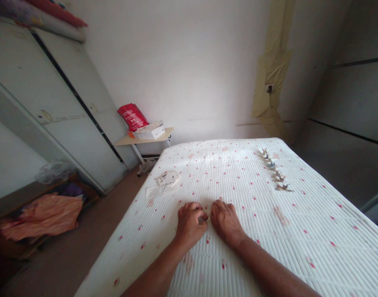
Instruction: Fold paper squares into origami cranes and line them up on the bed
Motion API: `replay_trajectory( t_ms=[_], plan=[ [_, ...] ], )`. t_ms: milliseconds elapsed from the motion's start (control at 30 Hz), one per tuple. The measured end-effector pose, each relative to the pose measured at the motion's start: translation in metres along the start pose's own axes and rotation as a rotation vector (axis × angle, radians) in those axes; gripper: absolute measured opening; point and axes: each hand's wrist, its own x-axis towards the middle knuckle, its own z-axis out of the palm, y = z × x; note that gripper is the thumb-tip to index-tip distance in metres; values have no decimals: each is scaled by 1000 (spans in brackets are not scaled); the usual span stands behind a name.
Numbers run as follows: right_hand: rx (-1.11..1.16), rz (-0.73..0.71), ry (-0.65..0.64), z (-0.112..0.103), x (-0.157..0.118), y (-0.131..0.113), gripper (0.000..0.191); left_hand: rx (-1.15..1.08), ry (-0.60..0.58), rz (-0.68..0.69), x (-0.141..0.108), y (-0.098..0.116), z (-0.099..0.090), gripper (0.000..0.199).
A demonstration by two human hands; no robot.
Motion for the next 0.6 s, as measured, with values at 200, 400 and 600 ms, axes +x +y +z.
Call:
replay_trajectory(
  t_ms=[200, 400, 600],
  plan=[
    [2, 18, -36, 1, 1, 1, 16, 15, 9, -15, 2, 1, 2, 4],
    [-18, 15, -67, 1, 3, 3, 15, 30, 29, -43, 4, 0, 6, 6],
    [-12, 16, -83, 0, 3, 3, 16, 25, 31, -74, 5, 1, 7, 8]
  ],
)
